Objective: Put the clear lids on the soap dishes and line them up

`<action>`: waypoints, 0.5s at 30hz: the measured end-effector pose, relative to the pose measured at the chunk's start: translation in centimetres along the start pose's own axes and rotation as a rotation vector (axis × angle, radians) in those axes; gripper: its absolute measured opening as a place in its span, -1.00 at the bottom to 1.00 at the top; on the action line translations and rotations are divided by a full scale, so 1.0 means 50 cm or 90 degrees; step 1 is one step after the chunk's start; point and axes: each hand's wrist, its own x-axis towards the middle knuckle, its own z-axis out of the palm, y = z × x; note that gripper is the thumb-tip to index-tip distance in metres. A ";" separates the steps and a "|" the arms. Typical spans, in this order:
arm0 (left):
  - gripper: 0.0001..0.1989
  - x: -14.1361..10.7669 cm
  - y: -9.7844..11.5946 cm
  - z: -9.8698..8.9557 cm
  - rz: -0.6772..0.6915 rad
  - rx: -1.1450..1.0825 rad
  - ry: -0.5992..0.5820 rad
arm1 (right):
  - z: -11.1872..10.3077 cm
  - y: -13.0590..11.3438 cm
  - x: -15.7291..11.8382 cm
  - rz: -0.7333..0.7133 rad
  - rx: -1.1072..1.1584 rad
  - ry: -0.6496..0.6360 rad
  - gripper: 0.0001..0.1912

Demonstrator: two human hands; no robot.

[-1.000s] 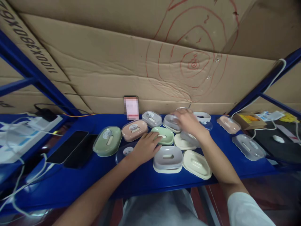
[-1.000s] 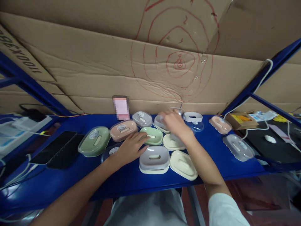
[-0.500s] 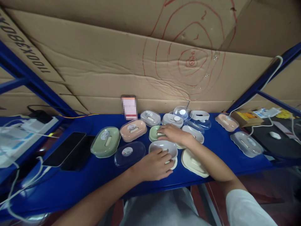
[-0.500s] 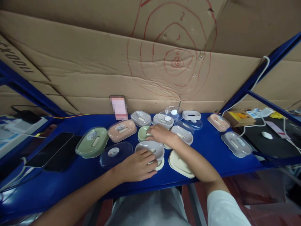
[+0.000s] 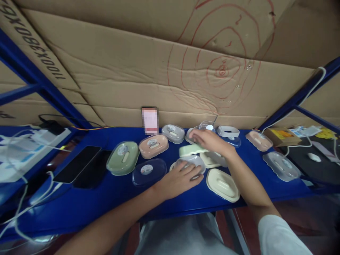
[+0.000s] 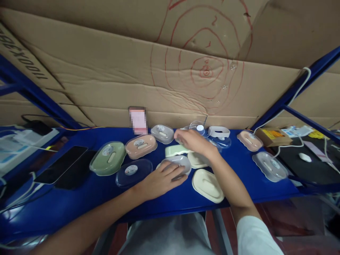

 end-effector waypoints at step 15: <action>-0.67 -0.006 -0.025 0.045 -0.148 -0.124 -0.041 | 0.054 0.033 0.005 0.011 0.076 -0.226 -0.56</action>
